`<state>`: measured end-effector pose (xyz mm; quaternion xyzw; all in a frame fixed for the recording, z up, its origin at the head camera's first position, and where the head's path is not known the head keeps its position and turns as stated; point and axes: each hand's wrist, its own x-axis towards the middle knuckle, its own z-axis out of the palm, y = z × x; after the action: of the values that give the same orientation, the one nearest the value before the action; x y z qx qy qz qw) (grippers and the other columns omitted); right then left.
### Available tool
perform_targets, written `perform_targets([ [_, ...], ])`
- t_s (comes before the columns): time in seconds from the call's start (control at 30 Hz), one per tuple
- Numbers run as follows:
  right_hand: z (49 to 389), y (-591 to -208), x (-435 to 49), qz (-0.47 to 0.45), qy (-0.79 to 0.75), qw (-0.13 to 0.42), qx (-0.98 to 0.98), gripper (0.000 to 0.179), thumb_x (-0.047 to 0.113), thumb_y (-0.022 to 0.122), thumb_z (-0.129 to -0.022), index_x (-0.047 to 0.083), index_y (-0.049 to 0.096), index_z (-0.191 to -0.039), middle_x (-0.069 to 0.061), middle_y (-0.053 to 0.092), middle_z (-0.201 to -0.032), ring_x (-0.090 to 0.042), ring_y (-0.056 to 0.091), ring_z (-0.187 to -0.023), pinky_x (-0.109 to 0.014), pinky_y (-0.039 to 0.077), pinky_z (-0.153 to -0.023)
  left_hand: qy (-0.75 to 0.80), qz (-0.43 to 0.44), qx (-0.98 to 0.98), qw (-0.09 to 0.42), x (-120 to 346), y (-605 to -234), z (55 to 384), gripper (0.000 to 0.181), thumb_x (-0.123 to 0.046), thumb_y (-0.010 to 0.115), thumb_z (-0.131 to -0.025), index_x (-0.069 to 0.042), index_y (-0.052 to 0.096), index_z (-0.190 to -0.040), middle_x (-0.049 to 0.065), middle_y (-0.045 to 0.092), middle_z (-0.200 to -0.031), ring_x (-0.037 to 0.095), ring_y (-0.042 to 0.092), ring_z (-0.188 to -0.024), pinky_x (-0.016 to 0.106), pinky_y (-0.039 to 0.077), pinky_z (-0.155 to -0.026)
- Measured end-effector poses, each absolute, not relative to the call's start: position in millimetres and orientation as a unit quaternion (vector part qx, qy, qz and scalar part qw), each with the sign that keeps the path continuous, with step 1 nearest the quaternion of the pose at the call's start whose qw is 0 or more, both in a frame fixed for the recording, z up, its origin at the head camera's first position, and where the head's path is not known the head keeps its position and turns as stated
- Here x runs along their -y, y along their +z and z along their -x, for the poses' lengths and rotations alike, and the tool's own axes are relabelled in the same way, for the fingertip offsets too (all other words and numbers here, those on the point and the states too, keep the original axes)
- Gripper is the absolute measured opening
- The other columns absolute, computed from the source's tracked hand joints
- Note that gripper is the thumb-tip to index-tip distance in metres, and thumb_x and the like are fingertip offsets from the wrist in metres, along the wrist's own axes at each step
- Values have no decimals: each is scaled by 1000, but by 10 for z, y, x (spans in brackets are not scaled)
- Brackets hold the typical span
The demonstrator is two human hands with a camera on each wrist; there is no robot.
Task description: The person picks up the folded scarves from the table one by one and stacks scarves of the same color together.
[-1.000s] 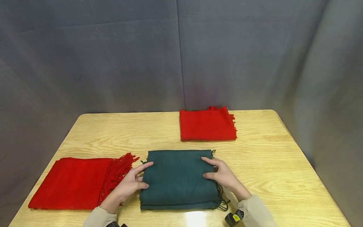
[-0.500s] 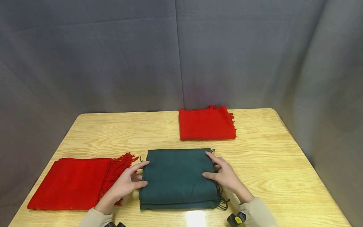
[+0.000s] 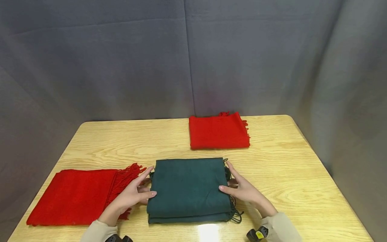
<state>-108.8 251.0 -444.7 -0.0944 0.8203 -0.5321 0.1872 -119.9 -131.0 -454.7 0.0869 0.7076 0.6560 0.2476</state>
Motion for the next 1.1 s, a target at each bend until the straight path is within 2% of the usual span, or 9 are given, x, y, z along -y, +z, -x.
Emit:
perform_targets([
  [0.07, 1095, -4480, -2507, 100, -548, 195, -808, 89, 20, 63, -86, 20, -1, -147, -21, 0, -149, -47, 38, -117, -35, 48, -79, 665, -79, -699, 253, 1319, -4564, 1207, 88, -11, 70, -80, -24, 14, -147, 26, 14, -143, 27, 60, -93, 39, 53, -65],
  [0.23, 1119, -4560, -2504, 129, -571, 196, -787, 89, 17, 60, -88, 23, -6, -147, -22, 0, -148, -46, 37, -117, -32, 46, -81, 680, -69, -680, 265, 1334, -4592, 1232, 89, -9, 67, -81, -28, 12, -147, 30, 30, -129, 26, 58, -93, 40, 53, -66],
  [0.47, 1125, -4630, -2538, 202, -584, 171, -768, 86, 7, 56, -89, 16, -8, -146, -25, 1, -147, -51, 31, -118, -22, 42, -86, 697, -83, -654, 283, 1336, -4613, 1243, 91, -9, 67, -81, -33, 8, -147, 30, 22, -132, 26, 54, -98, 40, 52, -69],
  [0.6, 1124, -4600, -2564, 234, -573, 163, -769, 80, 6, 54, -91, 14, -2, -147, -21, -3, -149, -52, 26, -121, -18, 37, -91, 695, -105, -656, 274, 1325, -4598, 1245, 89, -8, 66, -81, -31, 11, -147, 24, 30, -121, 24, 52, -95, 36, 51, -70],
  [0.63, 1130, -4590, -2569, 241, -567, 166, -770, 77, 7, 53, -91, 14, 0, -147, -20, -3, -149, -54, 24, -122, -24, 36, -94, 693, -112, -659, 271, 1326, -4593, 1247, 87, -8, 66, -82, -30, 13, -147, 23, 31, -121, 24, 53, -94, 36, 51, -71],
  [0.77, 1164, -4568, -2577, 246, -544, 180, -782, 69, 10, 52, -92, 14, 11, -147, -20, 4, -149, -53, 20, -124, -27, 37, -93, 708, -149, -631, 280, 1325, -4592, 1272, 79, -4, 62, -84, -22, 17, -147, 27, 30, -135, 31, 53, -106, 40, 50, -78],
  [0.83, 1190, -4569, -2564, 236, -546, 194, -780, 68, 10, 54, -91, 15, 16, -147, -20, 10, -148, -49, 28, -119, -28, 41, -87, 717, -159, -613, 291, 1314, -4605, 1295, 77, -3, 61, -85, -19, 17, -147, 27, 25, -141, 35, 51, -112, 44, 48, -81],
  [1.0, 1233, -4570, -2511, 195, -570, 229, -764, 71, 11, 61, -87, 20, 22, -145, -17, 11, -147, -36, 26, -113, -28, 40, -79, 717, -153, -607, 306, 1273, -4637, 1337, 77, -5, 63, -85, -19, 19, -147, 26, 19, -144, 36, 50, -113, 45, 48, -82],
  [1.1, 1256, -4582, -2477, 194, -585, 245, -748, 72, 10, 61, -86, 18, 21, -146, -19, 9, -147, -31, 29, -116, -29, 40, -82, 716, -147, -608, 309, 1255, -4644, 1345, 78, -6, 64, -84, -19, 19, -146, 24, 19, -144, 35, 48, -115, 43, 47, -84],
])
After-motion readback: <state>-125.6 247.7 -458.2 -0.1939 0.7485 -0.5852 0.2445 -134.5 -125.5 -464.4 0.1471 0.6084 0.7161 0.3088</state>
